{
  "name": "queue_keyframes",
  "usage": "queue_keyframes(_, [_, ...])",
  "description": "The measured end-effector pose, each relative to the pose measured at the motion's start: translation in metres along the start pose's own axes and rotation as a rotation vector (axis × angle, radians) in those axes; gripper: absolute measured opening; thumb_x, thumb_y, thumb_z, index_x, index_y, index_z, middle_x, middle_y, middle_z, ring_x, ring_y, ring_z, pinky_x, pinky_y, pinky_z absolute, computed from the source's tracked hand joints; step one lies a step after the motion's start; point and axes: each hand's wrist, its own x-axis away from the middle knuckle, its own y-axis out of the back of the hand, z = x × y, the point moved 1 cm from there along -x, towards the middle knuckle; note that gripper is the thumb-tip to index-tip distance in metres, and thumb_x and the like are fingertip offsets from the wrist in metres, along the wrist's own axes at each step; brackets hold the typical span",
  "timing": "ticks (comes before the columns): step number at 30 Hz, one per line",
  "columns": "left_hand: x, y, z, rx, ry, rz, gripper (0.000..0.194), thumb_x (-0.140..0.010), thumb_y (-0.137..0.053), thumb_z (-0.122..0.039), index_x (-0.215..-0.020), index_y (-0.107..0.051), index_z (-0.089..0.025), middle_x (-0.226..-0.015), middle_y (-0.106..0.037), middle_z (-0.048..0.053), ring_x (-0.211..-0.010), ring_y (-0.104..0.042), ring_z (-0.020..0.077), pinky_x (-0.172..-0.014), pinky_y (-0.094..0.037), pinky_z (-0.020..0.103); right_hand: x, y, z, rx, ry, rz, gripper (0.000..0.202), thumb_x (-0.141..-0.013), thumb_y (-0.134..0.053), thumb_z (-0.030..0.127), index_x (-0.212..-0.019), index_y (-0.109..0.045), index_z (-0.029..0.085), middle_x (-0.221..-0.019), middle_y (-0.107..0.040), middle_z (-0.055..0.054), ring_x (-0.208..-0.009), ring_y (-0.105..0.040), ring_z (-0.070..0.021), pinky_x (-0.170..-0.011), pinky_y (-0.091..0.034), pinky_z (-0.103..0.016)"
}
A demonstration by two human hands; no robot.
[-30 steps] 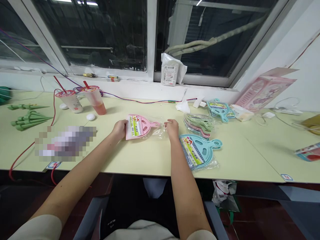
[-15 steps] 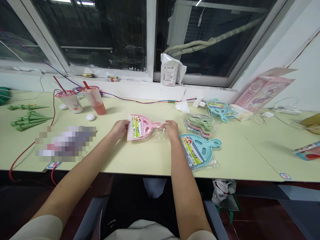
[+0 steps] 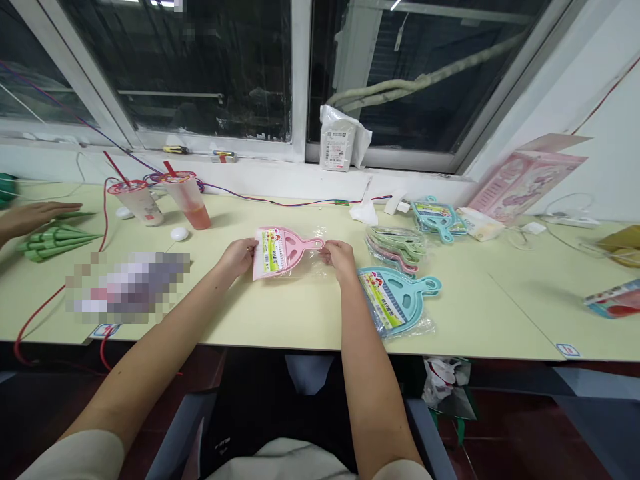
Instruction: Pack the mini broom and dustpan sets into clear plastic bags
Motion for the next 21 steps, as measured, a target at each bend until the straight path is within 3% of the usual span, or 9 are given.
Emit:
queue_keyframes(8, [-0.003, 0.0, 0.004, -0.046, 0.034, 0.077, 0.017, -0.078, -0.063, -0.003, -0.09, -0.072, -0.012, -0.083, -0.074, 0.014, -0.082, -0.073, 0.0273, -0.084, -0.063, 0.041, 0.001, -0.001, -0.003, 0.0, -0.022, 0.075, 0.012, -0.079, -0.079, 0.012, -0.089, -0.073, 0.014, -0.077, -0.078, -0.007, -0.064, -0.075, -0.0172, -0.053, -0.059, -0.023])
queue_keyframes(12, [-0.001, -0.002, 0.007, -0.1, 0.013, 0.162, 0.013, -0.08, -0.065, -0.008, -0.09, -0.073, -0.011, -0.089, -0.076, 0.016, -0.082, -0.072, 0.0252, -0.078, -0.062, 0.036, -0.004, 0.0, -0.008, -0.055, -0.011, 0.008, 0.012, -0.079, -0.079, 0.006, -0.086, -0.073, 0.014, -0.077, -0.078, -0.006, -0.06, -0.073, -0.0159, -0.052, -0.06, -0.024])
queue_keyframes(16, [0.003, -0.005, 0.005, -0.153, 0.0, 0.191, 0.007, -0.083, -0.066, -0.013, -0.081, -0.073, -0.012, -0.079, -0.071, 0.013, -0.073, -0.067, 0.0218, -0.074, -0.059, 0.033, -0.006, 0.002, -0.008, -0.109, 0.02, -0.064, 0.01, -0.08, -0.073, 0.002, -0.079, -0.074, 0.012, -0.074, -0.077, -0.007, -0.056, -0.071, -0.0147, -0.045, -0.055, -0.021])
queue_keyframes(21, [0.009, -0.006, 0.0, -0.113, 0.077, 0.289, 0.014, -0.085, -0.064, -0.018, -0.09, -0.074, -0.01, -0.09, -0.074, 0.017, -0.081, -0.072, 0.0259, -0.081, -0.061, 0.037, -0.007, 0.004, -0.007, -0.155, 0.032, -0.133, 0.008, -0.075, -0.075, 0.003, -0.076, -0.075, 0.011, -0.069, -0.076, -0.005, -0.054, -0.069, -0.0141, -0.046, -0.055, -0.021])
